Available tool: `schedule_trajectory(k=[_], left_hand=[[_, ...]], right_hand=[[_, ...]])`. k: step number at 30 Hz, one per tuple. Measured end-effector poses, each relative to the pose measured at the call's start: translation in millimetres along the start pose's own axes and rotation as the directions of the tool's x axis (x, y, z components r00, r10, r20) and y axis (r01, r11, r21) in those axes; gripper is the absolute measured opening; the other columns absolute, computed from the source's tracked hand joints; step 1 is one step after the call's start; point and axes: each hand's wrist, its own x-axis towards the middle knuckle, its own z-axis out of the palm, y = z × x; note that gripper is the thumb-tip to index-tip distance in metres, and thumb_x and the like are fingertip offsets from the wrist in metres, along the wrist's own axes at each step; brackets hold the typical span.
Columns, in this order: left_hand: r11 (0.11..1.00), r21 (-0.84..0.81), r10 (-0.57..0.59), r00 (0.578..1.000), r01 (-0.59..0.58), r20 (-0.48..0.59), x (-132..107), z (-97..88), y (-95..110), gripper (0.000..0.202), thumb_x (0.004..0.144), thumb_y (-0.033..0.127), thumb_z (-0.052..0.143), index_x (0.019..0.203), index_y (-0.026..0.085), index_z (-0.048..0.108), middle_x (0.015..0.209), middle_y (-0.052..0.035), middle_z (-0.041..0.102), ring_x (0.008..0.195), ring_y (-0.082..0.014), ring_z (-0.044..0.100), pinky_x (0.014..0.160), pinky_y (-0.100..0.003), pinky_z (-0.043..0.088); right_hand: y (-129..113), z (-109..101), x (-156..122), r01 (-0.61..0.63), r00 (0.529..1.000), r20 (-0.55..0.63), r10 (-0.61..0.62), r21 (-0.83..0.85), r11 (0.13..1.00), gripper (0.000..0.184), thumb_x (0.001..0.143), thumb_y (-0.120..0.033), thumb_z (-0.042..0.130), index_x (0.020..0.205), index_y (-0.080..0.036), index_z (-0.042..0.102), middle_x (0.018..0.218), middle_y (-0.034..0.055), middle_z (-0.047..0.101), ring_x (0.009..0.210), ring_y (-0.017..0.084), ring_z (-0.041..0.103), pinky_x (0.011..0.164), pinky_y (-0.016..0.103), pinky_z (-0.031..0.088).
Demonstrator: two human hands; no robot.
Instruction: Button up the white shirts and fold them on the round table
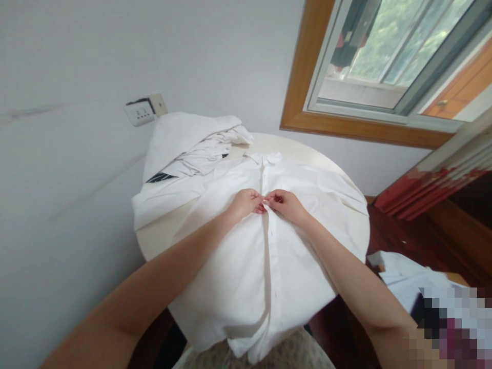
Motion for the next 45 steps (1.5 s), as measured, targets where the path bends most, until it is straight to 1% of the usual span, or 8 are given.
schedule_trajectory(k=[3,13,18,22,27,35,39,45], left_hand=[[0.999,0.006,0.038,0.999,-0.038,0.002,0,1.2,-1,0.011,0.088,0.011,0.052,0.078,0.014,0.052,0.056,0.0013,0.061,0.050,-0.0102,0.061,0.059,-0.025,0.054],[0.993,-0.036,0.108,0.994,-0.109,-0.023,2,4.9,-7,0.009,0.085,0.009,0.055,0.083,0.015,0.048,0.055,0.0038,0.058,0.049,-0.0089,0.059,0.056,-0.022,0.053],[0.962,0.030,0.270,0.963,-0.270,0.013,6,0.6,-16,0.024,0.082,0.013,0.058,0.092,0.020,0.038,0.055,0.0068,0.059,0.049,-0.0116,0.060,0.054,-0.023,0.051],[0.886,0.188,0.424,0.905,-0.423,0.038,9,-3.1,-21,0.022,0.080,0.016,0.057,0.088,0.021,0.038,0.059,0.0064,0.059,0.050,-0.0104,0.059,0.054,-0.022,0.047],[0.813,0.289,0.503,0.860,-0.506,0.091,14,-6.0,-23,0.017,0.082,0.020,0.053,0.089,0.022,0.038,0.059,0.0069,0.058,0.053,-0.0104,0.059,0.057,-0.022,0.044],[0.731,0.433,0.526,0.840,-0.527,0.136,6,-8.8,-12,0.016,0.082,0.019,0.049,0.091,0.022,0.036,0.059,0.0072,0.058,0.054,-0.0112,0.057,0.056,-0.022,0.039],[0.707,0.475,0.522,0.840,-0.524,0.149,3,-9.7,-10,0.017,0.080,0.016,0.049,0.091,0.023,0.037,0.059,0.0073,0.057,0.054,-0.0117,0.057,0.055,-0.022,0.039],[0.740,0.403,0.490,0.843,-0.538,0.224,14,-17.6,-21,0.015,0.081,0.020,0.051,0.090,0.022,0.039,0.062,0.0066,0.056,0.059,-0.0115,0.058,0.059,-0.022,0.042]], right_hand=[[1,-1,-1,-0.034,0.999,0.027,0.033,0.023,0.999,0.033,0.085,-0.047,0.051,0.086,-0.016,0.064,0.062,-0.0019,0.057,0.054,0.010,0.048,0.055,0.021,0.038],[-5,6,1,0.001,0.999,-0.044,-0.014,-0.274,0.962,0.032,0.091,-0.038,0.043,0.071,-0.017,0.057,0.059,-0.0026,0.049,0.057,0.011,0.042,0.055,0.022,0.031],[-10,11,2,-0.051,0.998,-0.060,0.028,-0.409,0.911,0.029,0.094,-0.029,0.038,0.076,-0.018,0.058,0.070,0.0017,0.058,0.067,0.013,0.051,0.062,0.023,0.033],[-12,11,1,-0.041,0.999,-0.025,0.033,-0.503,0.863,0.029,0.095,-0.026,0.036,0.079,-0.019,0.058,0.079,0.0049,0.063,0.075,0.016,0.054,0.067,0.024,0.035],[-6,9,2,0.023,1.000,-0.007,-0.029,-0.440,0.898,0.028,0.095,-0.026,0.034,0.079,-0.019,0.055,0.078,0.0028,0.060,0.076,0.015,0.054,0.070,0.023,0.037],[-6,12,2,0.026,0.994,-0.090,-0.056,-0.304,0.952,0.026,0.093,-0.031,0.035,0.071,-0.020,0.046,0.065,-0.0022,0.047,0.066,0.013,0.046,0.063,0.023,0.034],[-4,11,3,0.026,0.994,-0.097,-0.054,-0.270,0.962,0.029,0.093,-0.033,0.035,0.072,-0.020,0.048,0.066,-0.0016,0.050,0.066,0.013,0.046,0.064,0.023,0.035],[-2,3,5,0.058,0.998,0.038,-0.049,-0.305,0.951,0.033,0.093,-0.036,0.038,0.070,-0.019,0.054,0.064,-0.0009,0.055,0.062,0.012,0.047,0.061,0.023,0.033]])
